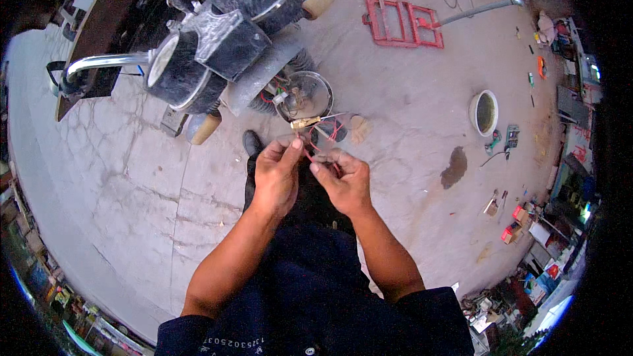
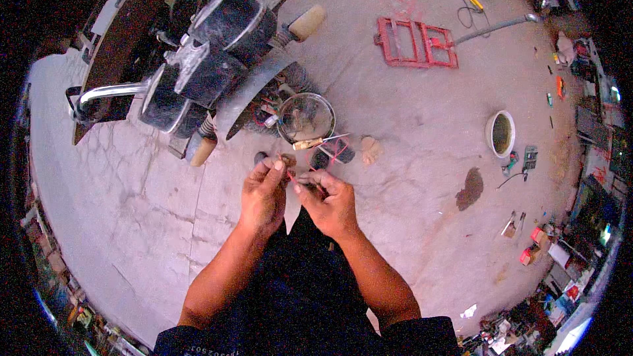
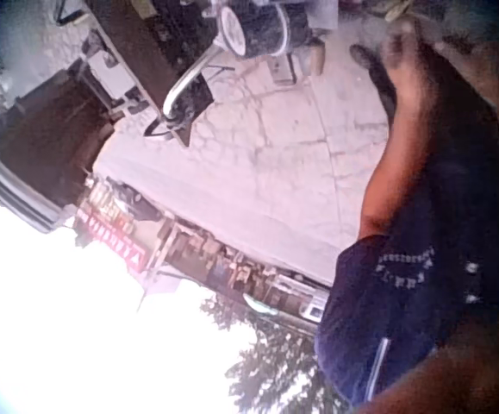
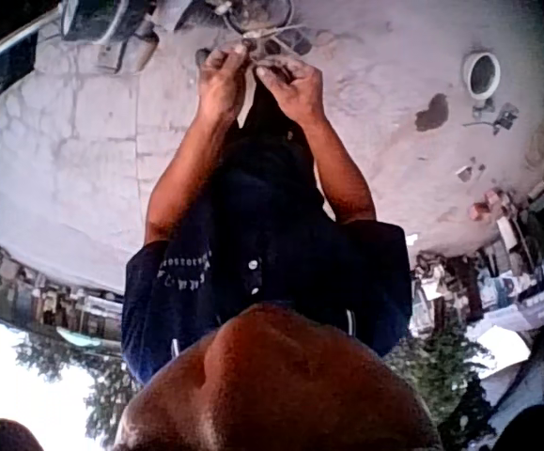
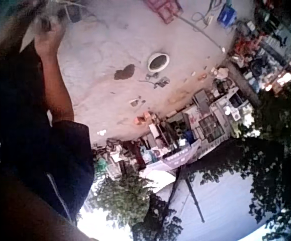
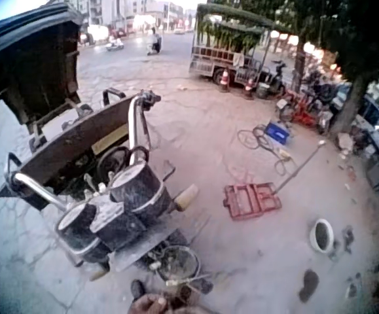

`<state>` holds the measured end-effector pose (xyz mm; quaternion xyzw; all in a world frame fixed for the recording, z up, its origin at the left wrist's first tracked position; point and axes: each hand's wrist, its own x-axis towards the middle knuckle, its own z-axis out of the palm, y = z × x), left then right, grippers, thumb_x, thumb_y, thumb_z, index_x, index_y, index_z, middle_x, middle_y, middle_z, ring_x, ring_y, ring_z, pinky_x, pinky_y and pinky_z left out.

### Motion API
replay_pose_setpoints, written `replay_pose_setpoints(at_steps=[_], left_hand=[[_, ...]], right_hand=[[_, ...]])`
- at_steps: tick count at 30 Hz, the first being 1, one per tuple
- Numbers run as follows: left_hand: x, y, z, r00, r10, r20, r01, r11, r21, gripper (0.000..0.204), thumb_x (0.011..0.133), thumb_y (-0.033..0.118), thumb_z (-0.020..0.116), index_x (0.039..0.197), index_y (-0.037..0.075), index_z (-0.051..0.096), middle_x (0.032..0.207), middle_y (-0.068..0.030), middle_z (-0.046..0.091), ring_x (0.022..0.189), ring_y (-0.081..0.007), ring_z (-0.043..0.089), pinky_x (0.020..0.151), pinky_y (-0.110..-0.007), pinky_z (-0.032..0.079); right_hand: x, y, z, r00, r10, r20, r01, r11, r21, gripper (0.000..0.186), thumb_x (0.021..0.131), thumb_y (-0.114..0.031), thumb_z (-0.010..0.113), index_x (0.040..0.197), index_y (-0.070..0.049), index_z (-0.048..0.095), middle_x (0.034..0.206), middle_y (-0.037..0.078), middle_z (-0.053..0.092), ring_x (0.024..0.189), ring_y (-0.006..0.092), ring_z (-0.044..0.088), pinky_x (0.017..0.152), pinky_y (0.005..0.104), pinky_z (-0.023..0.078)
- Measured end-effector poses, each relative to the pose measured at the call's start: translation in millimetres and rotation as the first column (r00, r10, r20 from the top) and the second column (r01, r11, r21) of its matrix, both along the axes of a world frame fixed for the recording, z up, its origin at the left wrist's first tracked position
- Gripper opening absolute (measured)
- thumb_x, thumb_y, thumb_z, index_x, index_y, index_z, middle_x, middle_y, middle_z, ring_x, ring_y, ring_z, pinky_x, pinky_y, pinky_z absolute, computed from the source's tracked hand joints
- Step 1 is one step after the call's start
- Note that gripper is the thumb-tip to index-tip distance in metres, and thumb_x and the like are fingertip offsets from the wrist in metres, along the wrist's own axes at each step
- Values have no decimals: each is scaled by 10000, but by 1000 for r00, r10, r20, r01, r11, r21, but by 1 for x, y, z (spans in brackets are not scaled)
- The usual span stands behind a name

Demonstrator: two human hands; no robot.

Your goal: The person works on the wiring of a three-wheeled vehicle, stripping wire insulation with pliers and connecting wires to the vehicle's electrical system. The person uses pliers to cut and strip wires, then connects them to the vehicle's components.

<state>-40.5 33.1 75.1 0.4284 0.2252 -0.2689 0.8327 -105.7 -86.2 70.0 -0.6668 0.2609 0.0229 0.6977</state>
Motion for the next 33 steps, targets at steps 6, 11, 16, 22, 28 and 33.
replay_pose_setpoints(at_steps=[6,11,16,22,28,33], left_hand=[[46,-17,-34,968,7,250,-143,836,530,193,906,101,621,1032,-45,603,862,-107,656,675,-147,601,587,-283,481],[66,-38,-41,970,13,244,-162,784,600,170,874,38,637,1015,-47,593,831,-101,645,523,-122,548,412,-250,412],[76,-33,-51,980,69,184,-158,836,525,148,851,31,648,989,0,603,828,-75,640,507,-126,537,407,-253,398],[80,-22,-52,985,49,163,-135,808,574,120,901,92,621,893,-26,597,699,-80,611,454,-120,505,373,-259,357],[74,-3,-58,990,-48,132,-32,836,547,140,920,137,608,969,12,566,797,-66,606,494,-118,495,398,-259,364],[72,-4,-58,976,-41,213,-78,851,520,131,938,124,582,984,4,558,811,-75,607,487,-121,501,391,-255,376]], right_hand=[[49,-49,6,997,83,4,-81,980,-180,175,882,-140,652,948,21,667,784,1,637,711,53,536,645,231,458],[83,-64,4,993,116,29,-110,981,-157,154,883,-106,656,941,37,659,844,48,679,762,76,595,670,242,489],[104,-68,-6,984,180,4,-180,983,-47,158,843,-101,716,913,36,678,821,48,683,743,66,591,658,230,497],[115,-73,-22,967,254,28,-254,967,-10,145,842,-87,715,909,37,679,805,42,677,709,65,585,628,231,494],[134,-76,-18,905,422,-47,-425,902,-72,152,853,-99,704,919,37,681,762,47,664,626,53,541,533,223,446],[148,-74,-26,843,537,-27,-535,833,-139,149,865,-102,687,924,35,685,742,49,659,606,53,529,521,220,436]])
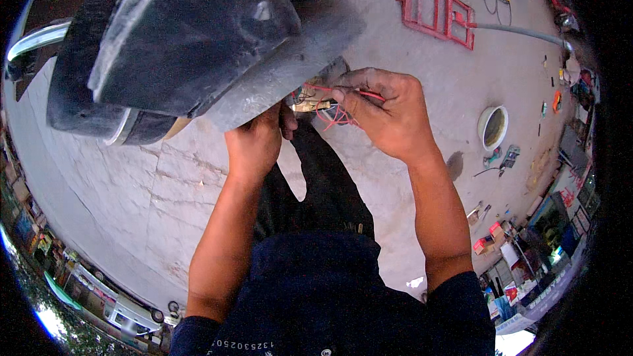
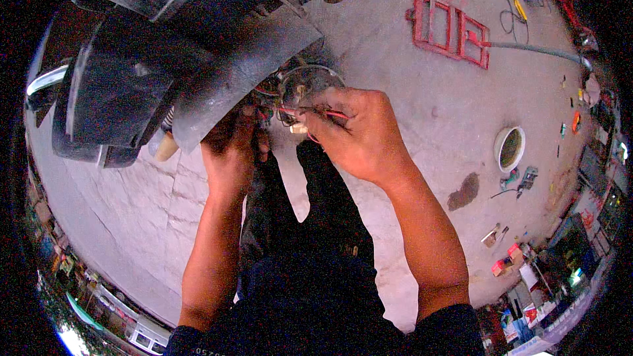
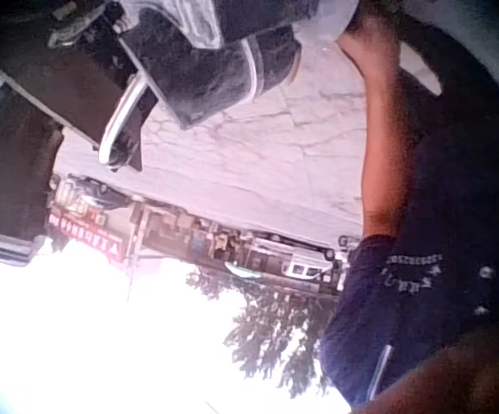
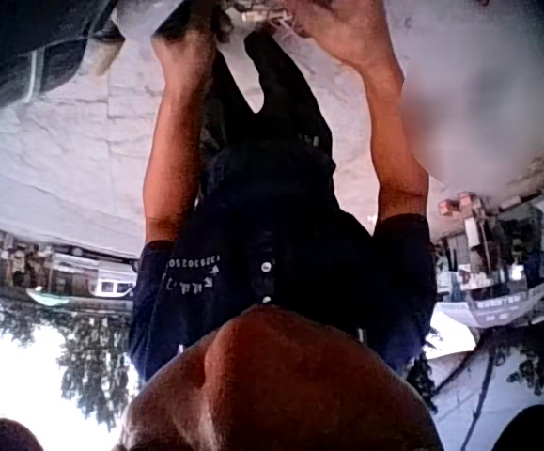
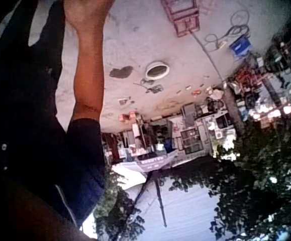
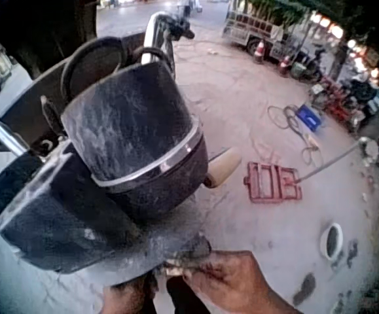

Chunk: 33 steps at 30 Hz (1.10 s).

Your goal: The person works on the wiring of a three-wheeled vehicle, stripping wire insulation with pliers and connecting wires to the vehicle's electrical system. The person uses pliers to cut and strip wires, then connects them to the vehicle's components.

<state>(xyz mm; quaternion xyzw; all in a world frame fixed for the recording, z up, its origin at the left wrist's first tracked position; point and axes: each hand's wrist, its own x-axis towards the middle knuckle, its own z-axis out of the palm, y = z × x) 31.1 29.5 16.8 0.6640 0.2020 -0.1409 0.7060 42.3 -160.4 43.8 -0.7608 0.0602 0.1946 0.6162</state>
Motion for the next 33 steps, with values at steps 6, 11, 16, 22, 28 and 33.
replay_pose_setpoints(at_steps=[6,11,16,22,28,33], left_hand=[[-1,-1,-2,999,17,38,-16,999,-41,136,946,133,573,983,2,569,783,-80,611,486,-126,522,391,-254,392],[-4,0,-6,999,8,49,-6,999,-49,149,952,155,573,956,6,576,662,-76,582,475,-130,528,396,-257,406],[-1,-2,-3,1000,22,-2,-22,999,-25,158,958,165,568,949,7,576,641,-74,578,471,-131,529,406,-259,418],[2,-4,-2,1000,19,-15,-20,999,-39,159,955,164,573,952,5,575,647,-75,585,483,-138,549,421,-260,440],[1,-5,-3,999,32,7,-32,997,-67,155,952,128,565,1003,-18,569,779,-97,610,532,-153,578,461,-277,500],[-1,-1,-5,1000,3,27,0,996,-90,157,954,109,546,1026,-30,556,853,-119,608,570,-175,598,479,-293,523]], right_hand=[[14,3,-1,997,29,-70,-27,999,26,119,869,-81,667,903,29,696,752,45,675,626,62,544,550,225,451],[25,-4,2,989,57,-133,-55,998,21,126,840,-80,685,873,41,696,750,48,680,672,65,562,597,226,461],[28,-6,-9,981,45,-187,-34,998,61,153,814,-87,707,858,58,688,761,54,681,684,69,565,609,230,460],[28,-11,-26,986,59,-156,-50,997,63,186,834,-160,704,843,26,696,725,38,668,638,79,573,551,248,460],[30,-10,-29,975,32,-222,14,979,205,189,844,-161,700,853,28,701,776,44,683,694,95,594,627,260,488],[33,-8,-28,958,17,-285,69,955,289,175,846,-127,690,906,38,701,826,55,693,726,109,608,661,272,506]])
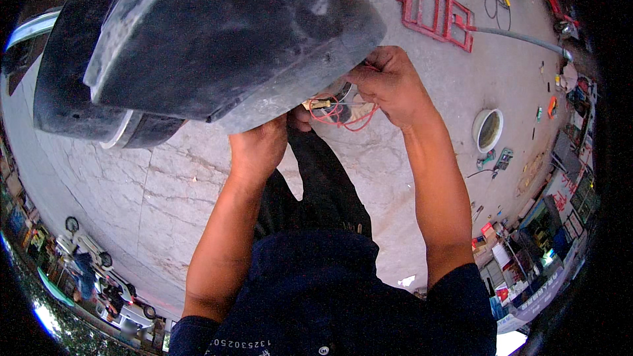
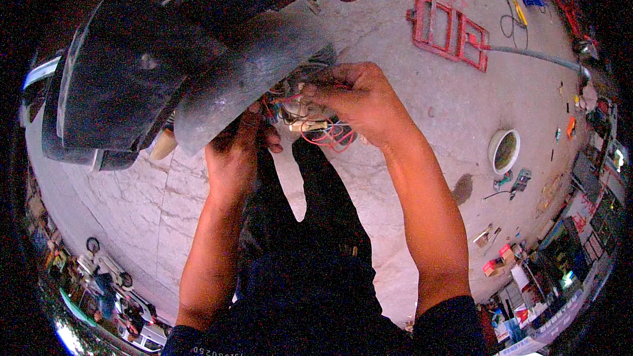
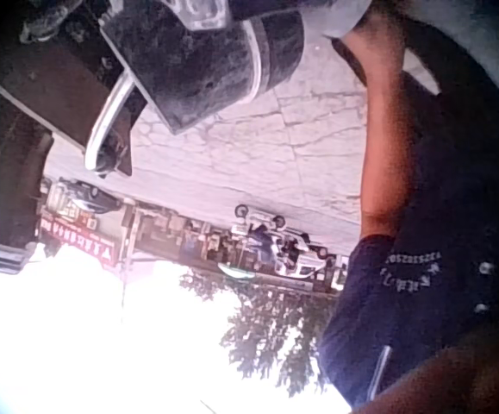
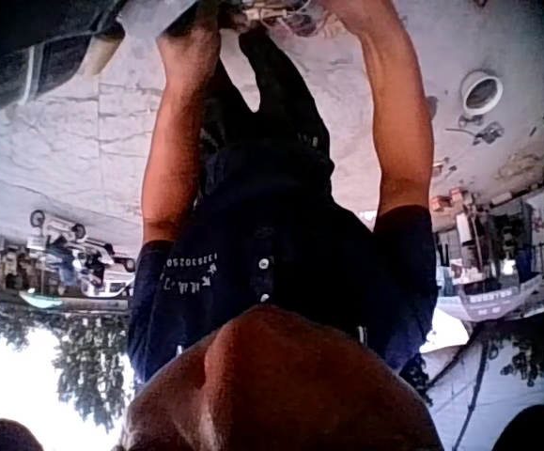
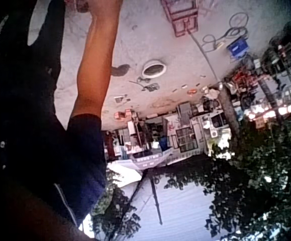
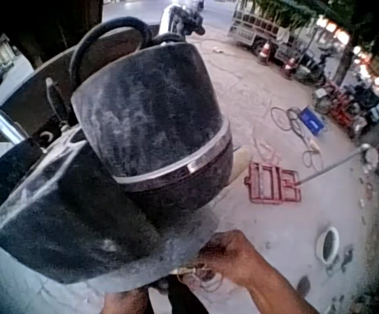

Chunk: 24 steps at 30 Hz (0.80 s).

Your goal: The person works on the wiring of a three-wheeled vehicle, stripping wire insulation with pliers and connecting wires to the vehicle's electrical system. The person uses pliers to cut and strip wires, then connects them to the vehicle's components.

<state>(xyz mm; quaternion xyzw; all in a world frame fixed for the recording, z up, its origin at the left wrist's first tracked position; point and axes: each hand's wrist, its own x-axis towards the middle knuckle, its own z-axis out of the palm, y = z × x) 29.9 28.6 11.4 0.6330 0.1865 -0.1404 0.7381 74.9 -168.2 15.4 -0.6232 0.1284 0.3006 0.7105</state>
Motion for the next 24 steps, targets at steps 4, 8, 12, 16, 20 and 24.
replay_pose_setpoints(at_steps=[4,8,12,16,20,24], left_hand=[[1,0,-1,997,28,-78,-33,998,-59,193,957,129,533,1067,-28,550,903,-137,604,588,-195,610,487,-307,532],[2,1,-1,987,60,-147,-75,993,-96,234,951,151,539,1104,-26,548,926,-138,607,602,-208,616,495,-320,541],[7,-1,7,975,73,-211,-108,981,-160,248,943,163,554,1099,-30,560,928,-136,607,614,-212,625,508,-326,550],[10,-3,11,960,73,-270,-122,977,-173,251,947,166,548,1092,-37,571,919,-138,604,628,-213,634,529,-318,559],[9,-2,11,959,74,-273,-136,967,-216,254,957,164,535,1108,-37,570,920,-138,605,637,-214,638,553,-311,568],[6,0,5,967,59,-248,-129,953,-276,246,962,155,525,1119,-29,567,934,-142,611,655,-219,647,571,-315,579]], right_hand=[[1,1,-3,1000,15,-11,-15,999,45,198,847,-129,693,949,40,694,857,61,695,739,117,616,670,278,512],[0,1,-9,1000,-8,-10,9,990,142,204,849,-131,692,963,39,690,875,66,695,754,123,623,681,279,514],[0,3,-13,1000,-19,10,17,986,167,200,855,-132,686,964,36,691,874,66,695,762,123,627,686,278,515],[0,2,-16,1000,-16,19,10,966,259,200,862,-140,679,968,29,689,873,60,695,760,119,629,687,275,516],[-2,4,-18,999,-33,15,26,943,331,191,873,-147,665,965,20,688,867,52,692,758,112,626,685,266,514],[-7,7,-21,998,-51,22,40,937,347,172,883,-151,654,941,6,691,853,40,689,740,107,620,666,266,510]])
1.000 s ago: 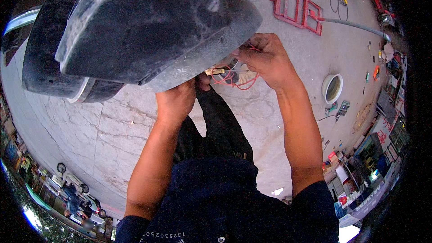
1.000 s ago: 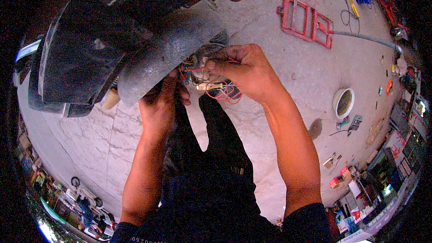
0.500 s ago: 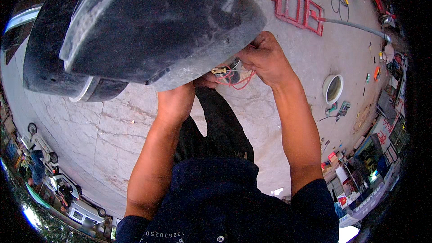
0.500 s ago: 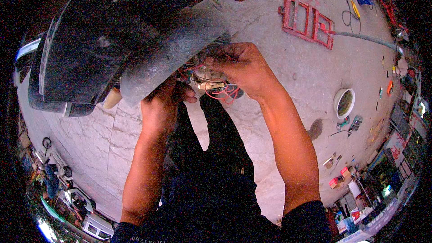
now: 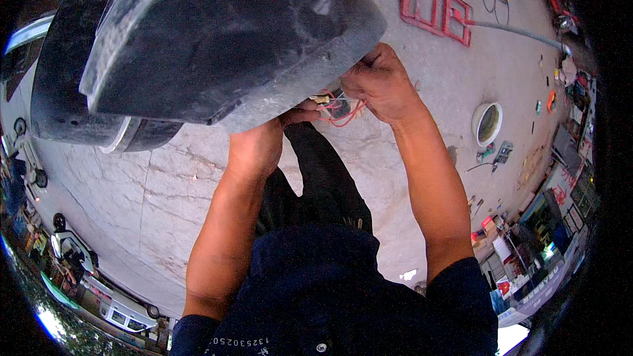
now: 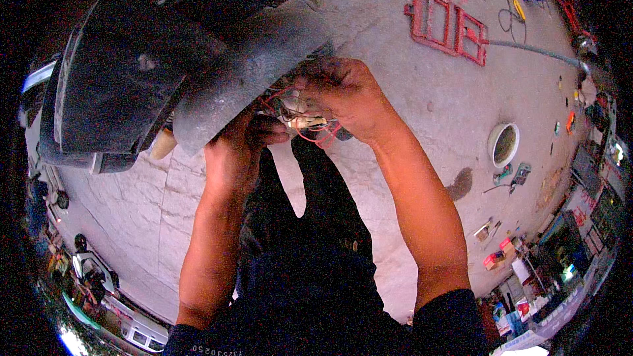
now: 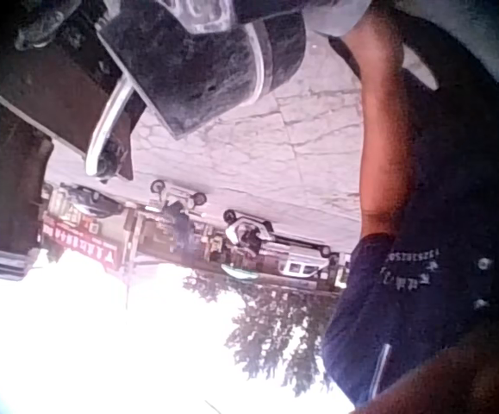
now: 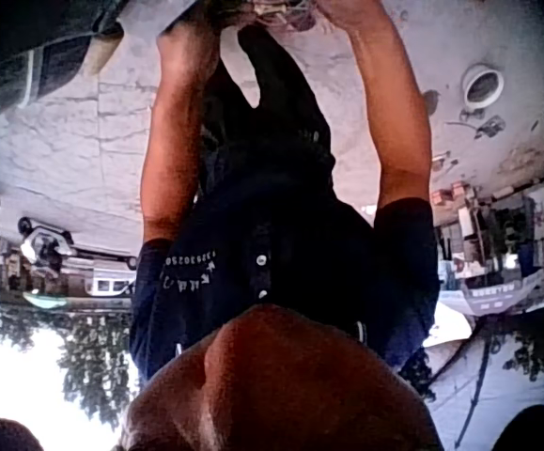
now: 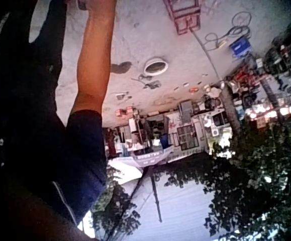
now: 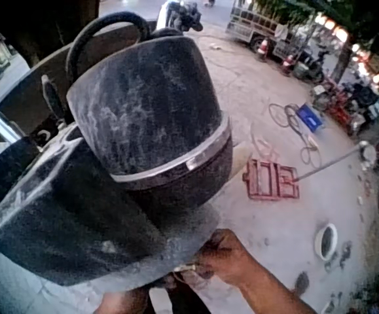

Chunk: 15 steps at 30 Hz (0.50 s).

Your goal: The person works on the wiring of a three-wheeled vehicle, stripping wire insulation with pliers and connecting wires to the vehicle's electrical system. The person uses pliers to cut and strip wires, then connects them to the vehicle's components.

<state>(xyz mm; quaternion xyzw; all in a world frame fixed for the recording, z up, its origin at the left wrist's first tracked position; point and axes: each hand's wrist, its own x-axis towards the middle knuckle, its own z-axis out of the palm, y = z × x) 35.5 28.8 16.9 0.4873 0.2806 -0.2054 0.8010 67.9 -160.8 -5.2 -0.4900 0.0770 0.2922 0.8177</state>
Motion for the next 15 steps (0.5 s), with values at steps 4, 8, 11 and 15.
replay_pose_setpoints(at_steps=[4,8,11,15], left_hand=[[2,-2,7,999,34,-28,-33,999,24,234,961,137,517,1127,-23,556,957,-147,624,674,-222,656,574,-320,583],[-1,1,-1,1000,-15,8,15,1000,-8,238,974,145,485,1129,-23,550,994,-151,632,720,-227,664,606,-321,587],[-2,2,-3,999,-45,30,46,998,-38,244,983,143,458,1131,-28,550,1037,-158,632,806,-234,664,651,-323,588],[-2,2,-3,999,-13,37,17,993,-116,250,985,128,438,1142,-33,546,1090,-169,623,894,-241,648,719,-343,584]], right_hand=[[-1,3,8,983,100,153,-47,946,-320,175,868,-163,652,924,0,688,844,58,689,741,117,626,642,287,507],[2,9,26,920,351,177,-157,742,-652,233,801,-220,674,937,-32,686,826,127,685,740,205,659,650,339,512],[5,17,40,808,492,324,-45,600,-799,252,750,-256,684,923,-73,697,828,164,668,750,316,653,678,389,516],[-7,32,27,872,299,388,70,708,-702,231,736,-240,681,921,-105,710,851,156,672,785,376,632,702,426,515]])
